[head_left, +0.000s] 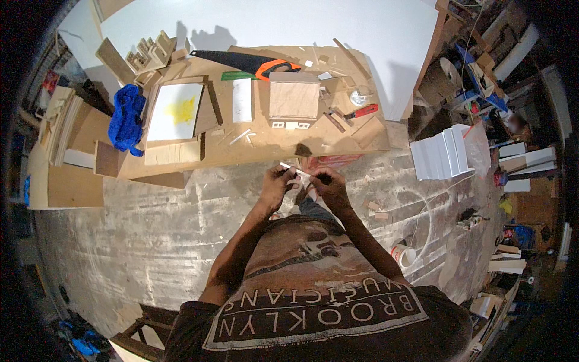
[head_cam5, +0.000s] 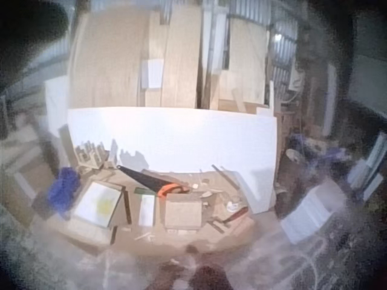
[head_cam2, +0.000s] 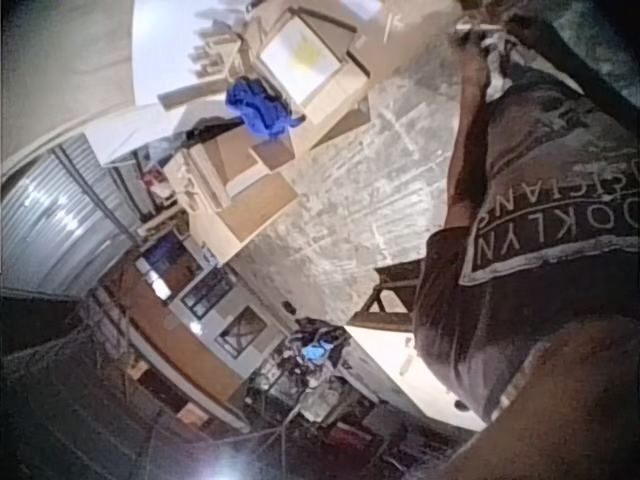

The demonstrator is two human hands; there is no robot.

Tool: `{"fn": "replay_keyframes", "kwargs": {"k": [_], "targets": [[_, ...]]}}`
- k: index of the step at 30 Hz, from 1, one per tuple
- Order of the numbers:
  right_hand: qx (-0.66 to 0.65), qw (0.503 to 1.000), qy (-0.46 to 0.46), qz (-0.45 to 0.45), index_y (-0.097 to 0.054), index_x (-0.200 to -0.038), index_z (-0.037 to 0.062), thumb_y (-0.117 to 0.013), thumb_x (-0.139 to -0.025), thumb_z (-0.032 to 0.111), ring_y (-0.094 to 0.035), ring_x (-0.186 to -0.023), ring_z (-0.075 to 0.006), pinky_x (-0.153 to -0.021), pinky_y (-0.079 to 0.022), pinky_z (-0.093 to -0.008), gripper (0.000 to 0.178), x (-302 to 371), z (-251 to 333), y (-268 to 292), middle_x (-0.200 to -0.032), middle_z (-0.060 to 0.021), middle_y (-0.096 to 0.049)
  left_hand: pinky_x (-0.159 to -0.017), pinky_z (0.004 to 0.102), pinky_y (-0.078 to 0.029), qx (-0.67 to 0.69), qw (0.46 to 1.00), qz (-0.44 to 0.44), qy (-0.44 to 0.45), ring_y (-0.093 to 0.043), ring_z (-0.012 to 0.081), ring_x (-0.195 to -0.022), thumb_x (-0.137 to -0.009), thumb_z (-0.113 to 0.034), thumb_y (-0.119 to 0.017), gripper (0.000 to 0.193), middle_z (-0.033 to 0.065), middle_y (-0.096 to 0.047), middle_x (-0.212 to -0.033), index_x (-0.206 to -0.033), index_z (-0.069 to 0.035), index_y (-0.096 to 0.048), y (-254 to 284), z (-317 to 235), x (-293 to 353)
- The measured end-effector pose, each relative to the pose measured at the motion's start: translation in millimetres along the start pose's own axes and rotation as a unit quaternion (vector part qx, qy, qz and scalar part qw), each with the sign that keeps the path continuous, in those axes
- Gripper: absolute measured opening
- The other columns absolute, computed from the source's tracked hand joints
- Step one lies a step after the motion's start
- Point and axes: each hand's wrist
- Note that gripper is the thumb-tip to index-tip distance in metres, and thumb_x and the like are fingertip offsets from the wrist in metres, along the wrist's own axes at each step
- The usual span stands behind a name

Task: The person assembles a small wooden house model by applying adhesive to small components and pressing them together on a workbench.

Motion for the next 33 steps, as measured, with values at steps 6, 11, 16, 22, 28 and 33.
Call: {"fn": "replay_keyframes", "kwargs": {"k": [6, 11, 16, 22, 28, 33], "targets": [[-0.015, 0.999, 0.032, 0.003, -0.06, -0.09, 0.0015, -0.065, -0.09, 0.003, -0.052, -0.061, -0.0057, -0.053, -0.043, -0.0221, 0.006, -0.4, -1.9, -3.4, -0.073, 0.0004, -0.057, -0.061, 0.0253, -0.053, -0.007, 1.0, -0.005, -0.002, -0.063, 0.0111, -0.072, -0.092, -0.016, -0.066, 0.01, 0.0015, -0.066, -0.081, -0.091, -0.006, -0.067, 2.8, 3.4, -5.7], [0.009, 1.0, 0.021, 0.007, -0.063, -0.086, 0.0016, -0.072, -0.081, 0.006, -0.059, -0.07, -0.0131, -0.066, -0.048, -0.0291, 0.012, -7.8, -3.1, 2.3, -0.076, -0.0051, -0.064, -0.061, 0.0256, -0.052, 0.006, 1.0, -0.004, -0.021, -0.062, 0.01, -0.071, -0.092, -0.017, -0.067, 0.01, 0.0005, -0.066, -0.08, -0.09, -0.007, -0.067, -1.8, 5.0, -10.1], [-0.008, 0.998, -0.05, 0.031, -0.063, -0.086, 0.0, -0.071, -0.082, 0.008, -0.06, -0.071, -0.0131, -0.067, -0.049, -0.0291, 0.012, -12.9, -3.3, 11.8, -0.078, -0.0065, -0.065, -0.061, 0.0263, -0.052, -0.028, 0.999, -0.008, -0.032, -0.061, 0.0099, -0.07, -0.092, -0.018, -0.067, 0.011, 0.0001, -0.066, -0.079, -0.086, -0.008, -0.068, -11.6, 2.4, -15.5], [-0.036, 0.996, -0.082, 0.02, -0.064, -0.087, -0.0015, -0.07, -0.083, 0.008, -0.06, -0.07, -0.0137, -0.067, -0.049, -0.0301, 0.012, -23.6, -5.7, 22.2, -0.075, -0.0064, -0.065, -0.063, 0.0277, -0.052, -0.056, 0.998, -0.01, -0.041, -0.061, 0.0115, -0.071, -0.092, -0.018, -0.066, 0.012, 0.0014, -0.066, -0.08, -0.087, -0.006, -0.068, -24.7, 4.2, -27.7], [-0.031, 0.994, -0.078, 0.076, -0.064, -0.086, -0.0005, -0.07, -0.083, 0.008, -0.061, -0.067, -0.0128, -0.063, -0.049, -0.0293, 0.01, -46.1, 4.6, 32.3, -0.072, -0.0056, -0.064, -0.067, 0.0295, -0.054, -0.017, 0.999, -0.048, -0.016, -0.063, 0.0145, -0.078, -0.093, -0.016, -0.064, 0.01, 0.0042, -0.066, -0.086, -0.092, -0.006, -0.066, -30.2, 5.0, -41.0], [-0.086, 0.989, -0.076, 0.089, -0.064, -0.09, 0.0008, -0.068, -0.085, 0.009, -0.06, -0.062, -0.0109, -0.055, -0.051, -0.0271, 0.01, -57.2, 2.5, 26.9, -0.071, -0.0042, -0.063, -0.069, 0.0312, -0.054, 0.014, 0.997, -0.071, -0.03, -0.064, 0.0147, -0.081, -0.092, -0.015, -0.065, 0.009, 0.0034, -0.066, -0.086, -0.094, -0.007, -0.066, -28.0, 3.7, -46.1]]}}
Point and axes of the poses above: each hand's wrist, its own x-axis away from the middle knuckle, its own y-axis out of the back of the hand, z = x × y
